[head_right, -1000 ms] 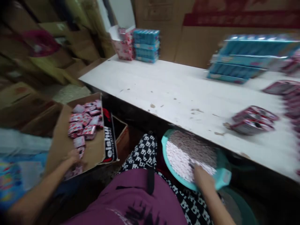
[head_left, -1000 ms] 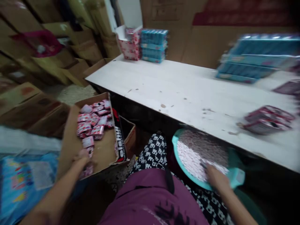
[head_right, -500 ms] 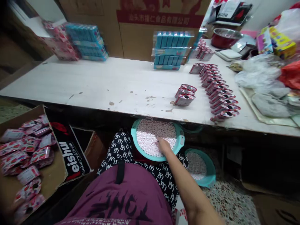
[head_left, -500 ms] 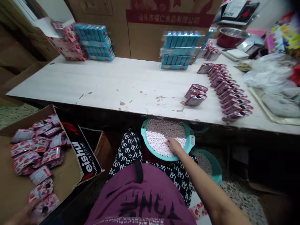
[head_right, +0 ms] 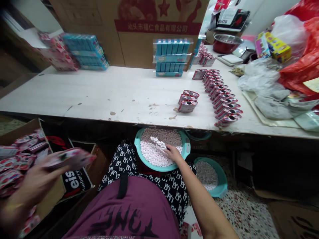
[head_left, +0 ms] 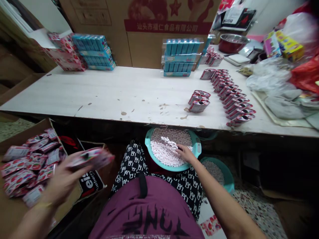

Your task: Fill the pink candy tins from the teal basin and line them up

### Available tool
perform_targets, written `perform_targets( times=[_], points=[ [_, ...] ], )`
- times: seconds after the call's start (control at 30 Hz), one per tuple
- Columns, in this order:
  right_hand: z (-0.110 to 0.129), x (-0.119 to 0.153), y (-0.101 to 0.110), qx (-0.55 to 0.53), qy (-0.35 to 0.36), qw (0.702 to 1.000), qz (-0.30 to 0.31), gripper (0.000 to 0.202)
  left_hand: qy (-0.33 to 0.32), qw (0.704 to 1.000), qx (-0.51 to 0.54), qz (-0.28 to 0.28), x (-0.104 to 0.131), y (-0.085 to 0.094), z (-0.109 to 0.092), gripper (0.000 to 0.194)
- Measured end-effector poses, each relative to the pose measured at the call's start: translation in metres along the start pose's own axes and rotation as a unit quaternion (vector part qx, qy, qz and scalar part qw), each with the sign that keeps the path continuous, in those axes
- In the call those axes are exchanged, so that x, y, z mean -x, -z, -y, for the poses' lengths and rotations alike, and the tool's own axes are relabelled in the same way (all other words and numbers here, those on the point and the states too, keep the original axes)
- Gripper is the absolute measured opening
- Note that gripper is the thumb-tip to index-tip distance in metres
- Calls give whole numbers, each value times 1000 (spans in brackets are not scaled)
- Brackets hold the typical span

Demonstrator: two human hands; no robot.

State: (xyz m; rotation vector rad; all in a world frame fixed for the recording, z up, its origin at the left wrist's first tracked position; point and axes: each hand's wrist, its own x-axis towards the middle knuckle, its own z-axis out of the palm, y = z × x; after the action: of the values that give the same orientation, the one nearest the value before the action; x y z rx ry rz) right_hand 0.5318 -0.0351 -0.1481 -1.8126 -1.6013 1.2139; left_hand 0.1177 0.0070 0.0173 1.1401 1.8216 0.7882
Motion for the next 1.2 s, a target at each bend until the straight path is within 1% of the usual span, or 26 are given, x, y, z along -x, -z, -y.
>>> perform_targets(
  times=[0.03,0.07,0.13,0.17,0.2,0.23,0.27,0.3,0.37,0.47,0.6,0.67,0.73,0.8,0.83,0.87,0.97,1.03,1.07,1.13,1.2],
  points=[
    [4,3,5,-5,4,1000,-2,33,-29,998,27,52,0,-19,-4,51],
    [8,7,11,-10,8,1000,-4,34,-59,988,53,131,-1,-44,-8,50],
    [19,15,24,-10,16,1000,-12,34,-123,964,105,211,-11,-102,-14,45],
    [24,20,31,-5,18,1000,-13,34,-152,952,102,245,-17,-131,-15,42],
    [30,24,39,1,20,1000,-14,35,-175,945,95,260,-23,-157,-15,40],
    [36,28,46,11,20,1000,-16,35,-195,939,79,272,-29,-180,-14,39],
    [41,32,53,25,17,999,-21,35,-213,935,58,277,-34,-198,-12,38],
    [46,35,60,40,12,999,-26,36,-231,932,38,276,-37,-213,-10,38],
    [51,38,70,66,-1,997,-35,36,-268,924,5,273,-43,-231,-5,38],
    [48,37,77,65,-15,997,-23,35,-305,913,-21,269,-48,-243,0,37],
    [36,31,73,27,-20,999,-7,36,-342,905,-51,248,-53,-248,6,37],
    [38,29,72,23,-21,1000,-3,37,-352,902,-72,240,-54,-250,9,36],
    [49,27,73,51,-16,999,5,35,-358,898,-94,239,-54,-253,12,36],
    [68,25,75,127,-17,992,17,33,-368,892,-109,239,-51,-256,15,36],
    [79,24,75,179,-24,983,23,32,-372,889,-112,241,-49,-258,17,36],
    [91,22,75,235,-38,971,30,33,-375,887,-114,244,-48,-259,18,36],
    [128,14,70,379,-89,919,53,32,-376,882,-117,258,-43,-264,21,37],
    [148,10,66,437,-101,891,65,30,-370,884,-113,263,-41,-266,23,37],
    [155,9,66,455,-98,882,69,28,-365,886,-108,264,-41,-266,24,38],
    [160,12,69,473,-85,874,69,26,-345,896,-87,265,-43,-264,27,37],
    [148,19,75,475,-81,874,57,26,-305,913,-50,267,-47,-259,29,35]
  ],
)
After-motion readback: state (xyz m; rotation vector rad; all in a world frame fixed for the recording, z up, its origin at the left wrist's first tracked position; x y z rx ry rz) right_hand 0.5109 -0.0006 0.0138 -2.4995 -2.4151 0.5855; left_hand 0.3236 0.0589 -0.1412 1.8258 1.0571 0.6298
